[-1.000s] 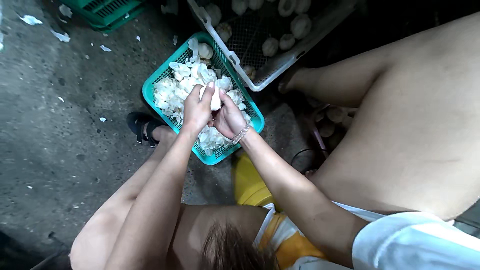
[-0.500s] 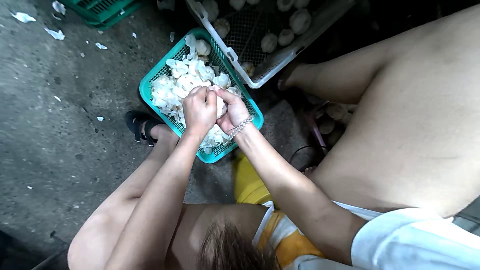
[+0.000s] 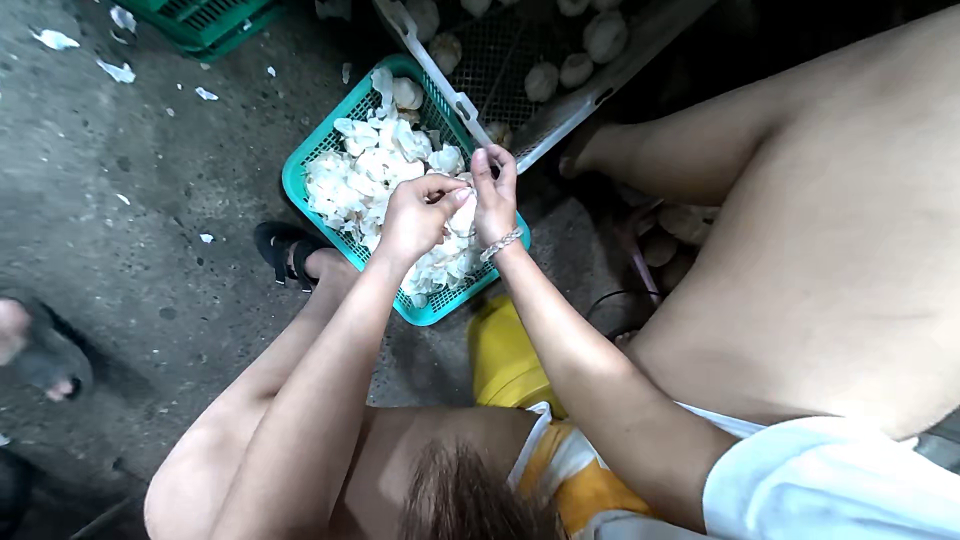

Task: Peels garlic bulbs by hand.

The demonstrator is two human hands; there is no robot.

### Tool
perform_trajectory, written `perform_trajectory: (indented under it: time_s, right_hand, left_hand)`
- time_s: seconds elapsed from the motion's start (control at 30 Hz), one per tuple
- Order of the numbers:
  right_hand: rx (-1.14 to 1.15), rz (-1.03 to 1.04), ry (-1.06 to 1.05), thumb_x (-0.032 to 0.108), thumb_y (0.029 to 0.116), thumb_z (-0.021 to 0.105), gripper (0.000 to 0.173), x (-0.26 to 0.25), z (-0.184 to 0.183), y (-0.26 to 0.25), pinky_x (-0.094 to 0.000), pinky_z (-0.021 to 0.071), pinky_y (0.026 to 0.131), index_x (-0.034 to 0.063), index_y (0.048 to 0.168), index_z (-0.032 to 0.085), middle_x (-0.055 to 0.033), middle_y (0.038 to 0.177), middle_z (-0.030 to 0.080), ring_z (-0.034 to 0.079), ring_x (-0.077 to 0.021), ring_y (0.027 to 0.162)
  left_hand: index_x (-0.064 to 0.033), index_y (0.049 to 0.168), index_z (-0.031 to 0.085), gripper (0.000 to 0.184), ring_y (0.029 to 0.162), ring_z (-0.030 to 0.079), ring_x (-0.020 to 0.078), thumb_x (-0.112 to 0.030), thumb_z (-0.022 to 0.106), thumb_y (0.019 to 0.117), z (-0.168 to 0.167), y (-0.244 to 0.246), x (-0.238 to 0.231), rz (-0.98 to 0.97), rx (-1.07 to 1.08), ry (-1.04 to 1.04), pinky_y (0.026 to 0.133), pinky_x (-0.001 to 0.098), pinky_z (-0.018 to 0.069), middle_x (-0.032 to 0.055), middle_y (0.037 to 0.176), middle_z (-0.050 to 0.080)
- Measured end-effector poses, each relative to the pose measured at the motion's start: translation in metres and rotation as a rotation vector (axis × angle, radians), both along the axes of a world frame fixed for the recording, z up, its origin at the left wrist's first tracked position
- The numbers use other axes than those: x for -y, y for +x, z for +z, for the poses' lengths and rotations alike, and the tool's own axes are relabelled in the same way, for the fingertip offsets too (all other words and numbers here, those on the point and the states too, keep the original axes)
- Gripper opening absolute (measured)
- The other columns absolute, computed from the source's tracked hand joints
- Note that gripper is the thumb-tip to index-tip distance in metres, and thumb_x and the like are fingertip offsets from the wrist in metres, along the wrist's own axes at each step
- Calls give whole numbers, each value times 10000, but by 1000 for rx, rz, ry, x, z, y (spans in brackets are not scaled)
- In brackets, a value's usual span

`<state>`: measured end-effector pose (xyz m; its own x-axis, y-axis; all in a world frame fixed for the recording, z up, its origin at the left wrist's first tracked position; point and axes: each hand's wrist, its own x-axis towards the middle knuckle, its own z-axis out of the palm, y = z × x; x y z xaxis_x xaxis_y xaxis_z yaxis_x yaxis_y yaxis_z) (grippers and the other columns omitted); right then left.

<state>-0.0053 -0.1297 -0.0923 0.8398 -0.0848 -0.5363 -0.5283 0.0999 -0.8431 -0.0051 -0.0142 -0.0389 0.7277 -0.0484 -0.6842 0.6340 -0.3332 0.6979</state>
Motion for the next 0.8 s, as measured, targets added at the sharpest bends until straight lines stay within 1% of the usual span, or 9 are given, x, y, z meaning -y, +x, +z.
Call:
perform_trajectory:
  time_s: [0.03,0.1,0.17,0.27,0.37,0.5,0.6,0.7,0.8]
  right_hand:
    - [3,-76,111,99,1004,562,540,0,-5,0,-244,551,736,-38,1451,292,-26,845,570,600,-50,714]
    - [-38,-168,333,19,917,507,599,0,-12,-2,-260,561,649,-5,1462,259,-11,795,578,607,-73,644]
    - [-81,-219,488,72,960,391,475,0,-12,-1,-277,552,552,29,1423,295,-7,761,547,583,-110,574]
    - [-79,-195,424,165,1038,375,371,1,-10,5,-302,567,612,24,1381,372,-24,823,555,597,-127,632]
    - [7,-97,169,175,1077,403,353,4,-12,9,-251,518,757,-28,1364,436,-33,932,540,565,-74,783]
    - [57,-66,11,167,1098,372,315,1,-10,5,-225,522,731,-42,1318,454,-37,923,522,564,-50,763]
    - [-162,-208,7,244,1124,356,373,-9,-1,6,-300,502,874,-36,1334,486,-146,1182,569,586,-145,989]
    - [-255,-247,-2,258,1109,430,311,-15,-2,5,-301,505,806,-15,1178,560,-96,1007,569,573,-132,870]
    - [-228,-229,-9,136,1045,522,150,-13,-5,2,-286,495,748,2,1079,581,-61,888,557,552,-117,782]
  left_hand:
    - [-38,1125,711,156,651,571,31,-130,627,1031,-2,0,1,-3,34,35,588,204,478,41,931,675]
    - [2,1100,704,157,802,616,104,-87,593,1035,0,1,0,-109,80,194,762,277,505,91,968,688]
    - [63,1130,691,200,1023,642,261,-47,549,1042,-2,0,-5,-217,63,336,956,399,493,205,1121,668]
    - [51,1214,660,259,1176,598,327,-96,499,1075,-9,-2,-8,-159,-43,397,1041,447,456,244,1264,609]
    - [9,1448,523,439,1345,497,381,-268,457,1114,-11,-2,-10,-41,-108,170,1104,524,409,270,1477,480]
    - [22,1372,593,413,1112,651,265,-195,648,1025,-1,-4,0,-81,30,-1,950,406,541,212,1365,591]
    - [34,1229,694,303,910,637,188,-148,699,987,2,-10,14,-49,179,207,835,305,526,179,1185,651]
    - [51,1073,745,179,836,625,175,-88,675,986,0,-18,23,-13,314,357,804,270,522,167,985,645]
    - [54,1054,725,161,808,607,174,-59,620,1007,-1,-18,21,-39,324,396,778,277,513,161,977,624]
